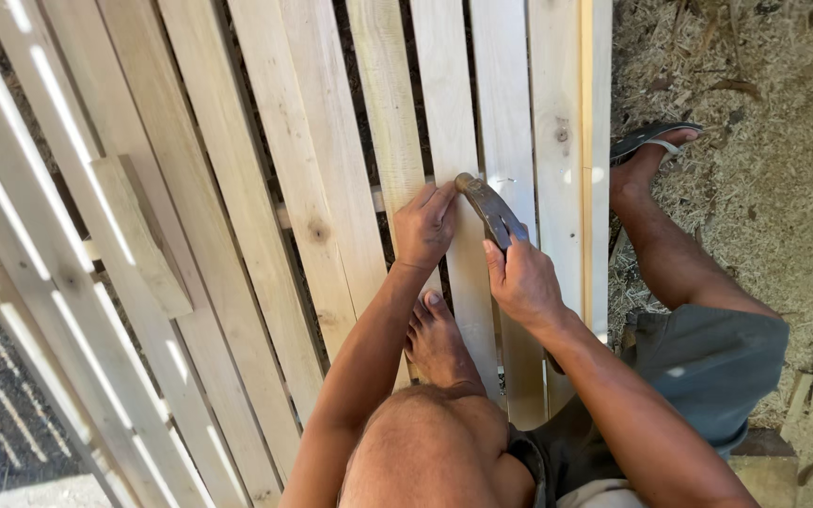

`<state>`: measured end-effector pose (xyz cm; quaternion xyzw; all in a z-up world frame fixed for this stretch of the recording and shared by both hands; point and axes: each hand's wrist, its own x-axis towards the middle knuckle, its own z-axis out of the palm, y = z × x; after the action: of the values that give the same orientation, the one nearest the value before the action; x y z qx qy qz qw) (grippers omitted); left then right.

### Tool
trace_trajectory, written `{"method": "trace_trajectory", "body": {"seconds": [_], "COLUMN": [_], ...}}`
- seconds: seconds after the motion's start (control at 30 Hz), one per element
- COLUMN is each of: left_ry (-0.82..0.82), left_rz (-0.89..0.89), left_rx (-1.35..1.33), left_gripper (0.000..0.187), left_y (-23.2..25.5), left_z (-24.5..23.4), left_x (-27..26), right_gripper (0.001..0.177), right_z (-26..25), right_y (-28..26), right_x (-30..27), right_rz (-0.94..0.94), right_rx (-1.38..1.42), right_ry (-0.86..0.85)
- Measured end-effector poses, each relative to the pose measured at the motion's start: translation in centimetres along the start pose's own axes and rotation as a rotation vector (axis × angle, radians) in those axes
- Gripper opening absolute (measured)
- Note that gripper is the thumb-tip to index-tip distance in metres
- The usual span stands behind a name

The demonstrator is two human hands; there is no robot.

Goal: The person hammers nails into wooden slats with a hammer, picking nails from a wooden box.

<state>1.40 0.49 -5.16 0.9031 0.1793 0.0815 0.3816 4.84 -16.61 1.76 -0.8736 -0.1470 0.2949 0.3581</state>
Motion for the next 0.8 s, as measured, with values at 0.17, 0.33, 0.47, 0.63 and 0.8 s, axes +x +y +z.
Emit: {"method": "trace_trajectory", "body": {"seconds": [0.17,0.33,0.47,0.63,0.8], "left_ry": [-0.031,-0.076,-0.199,-0.586,-0.622], "left_rz": [-0.01,-0.075,-0.235,-0.504,-0.546], "left_rx": [-0.009,-0.106,-0.083,0.317,0.359], "left_gripper": [0.014,0.012,0.012,0.043,0.044], "left_y": [-0.1,0.1,-0.5,-1.0,-0.2], "left_z": [0.0,-1.2,-3.1,-2.6,-1.5], "left_x": [-1.1,1.9,4.5,12.3,14.7], "right_gripper": [0.024,0.027,0.02,0.022,0.024], "right_z": [-0.6,-2.7,-3.6,-3.2,-1.8], "right_y": [-0.3,-1.7,-1.4,-1.0,-0.7], "right_x": [-1.6,-1.0,-2.5,-2.7,-3.5], "right_rz": [-0.124,-0.348,-0.15,-0.034,-0.016], "right_rx": [0.16,0.182,0.187,0.254,0.321], "right_ry": [0.143,0.298,0.213,0.161,0.093]}}
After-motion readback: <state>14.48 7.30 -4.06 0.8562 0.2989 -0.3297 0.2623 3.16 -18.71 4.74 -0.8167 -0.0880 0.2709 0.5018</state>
